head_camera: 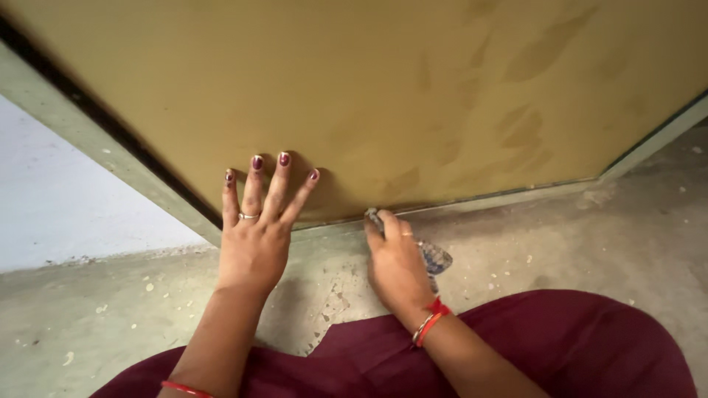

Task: The person wipes the surface and edges of a door using a cloth, reaching from the top latch down to the bottom frame.

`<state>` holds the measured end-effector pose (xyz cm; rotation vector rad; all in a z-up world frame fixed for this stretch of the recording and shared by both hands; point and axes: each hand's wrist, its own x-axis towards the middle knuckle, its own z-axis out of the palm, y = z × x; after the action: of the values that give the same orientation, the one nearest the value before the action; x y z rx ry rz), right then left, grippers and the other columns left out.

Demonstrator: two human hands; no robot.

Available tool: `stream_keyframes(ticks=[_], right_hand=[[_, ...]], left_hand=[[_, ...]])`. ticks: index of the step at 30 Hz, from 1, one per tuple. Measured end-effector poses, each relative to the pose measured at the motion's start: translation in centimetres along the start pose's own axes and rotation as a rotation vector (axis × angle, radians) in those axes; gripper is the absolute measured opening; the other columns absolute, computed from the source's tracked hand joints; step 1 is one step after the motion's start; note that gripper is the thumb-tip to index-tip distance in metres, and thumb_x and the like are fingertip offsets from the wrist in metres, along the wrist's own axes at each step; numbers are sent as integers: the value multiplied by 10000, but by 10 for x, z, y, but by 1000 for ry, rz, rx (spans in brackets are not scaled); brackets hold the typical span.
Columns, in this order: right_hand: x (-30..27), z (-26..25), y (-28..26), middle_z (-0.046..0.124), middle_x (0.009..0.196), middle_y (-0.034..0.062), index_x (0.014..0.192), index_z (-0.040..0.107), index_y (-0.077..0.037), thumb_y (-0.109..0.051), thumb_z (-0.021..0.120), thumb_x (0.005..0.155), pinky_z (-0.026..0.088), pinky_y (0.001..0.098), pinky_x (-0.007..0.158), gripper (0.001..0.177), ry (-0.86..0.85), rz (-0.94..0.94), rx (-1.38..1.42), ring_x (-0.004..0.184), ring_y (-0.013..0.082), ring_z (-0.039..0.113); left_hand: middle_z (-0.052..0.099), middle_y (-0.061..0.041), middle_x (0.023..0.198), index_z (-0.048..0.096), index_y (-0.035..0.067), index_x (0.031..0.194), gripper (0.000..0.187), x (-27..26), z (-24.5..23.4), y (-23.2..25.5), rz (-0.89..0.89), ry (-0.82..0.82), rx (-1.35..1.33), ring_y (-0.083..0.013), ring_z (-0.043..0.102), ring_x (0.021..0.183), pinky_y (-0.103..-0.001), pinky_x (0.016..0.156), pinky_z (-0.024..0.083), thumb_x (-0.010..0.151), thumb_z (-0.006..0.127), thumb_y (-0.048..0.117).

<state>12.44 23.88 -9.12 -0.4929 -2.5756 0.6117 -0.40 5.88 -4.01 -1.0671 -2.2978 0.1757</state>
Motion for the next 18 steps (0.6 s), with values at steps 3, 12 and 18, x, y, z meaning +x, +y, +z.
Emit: stream_keyframes(ticks=[3,12,18], right_hand=[[-2,-4,24,603,1349,169,1304,671,-98,-102,553,916,513,457,928,406,19,-134,-185,1138,390,581],[17,-54,68,622,1278,176,1139,779,-183,-9,604,822,531,477,923,401,61,103,-311,1102,407,599],[36,-86,90,663,1189,173,1092,802,-253,-33,676,773,539,464,926,407,-88,275,-379,1036,389,650]], left_hand=[[149,-50,1728,327,361,1639,801,-2,3,-1,5,27,-33,-352,139,1577,-620,1251,175,937,597,88],[144,-71,1716,336,336,1628,776,-1,-14,0,12,42,-42,-360,137,1566,-608,1253,193,931,614,137],[374,-178,1574,545,128,1409,493,2,-41,49,-268,347,-421,-390,331,1475,-544,1188,366,937,689,146]])
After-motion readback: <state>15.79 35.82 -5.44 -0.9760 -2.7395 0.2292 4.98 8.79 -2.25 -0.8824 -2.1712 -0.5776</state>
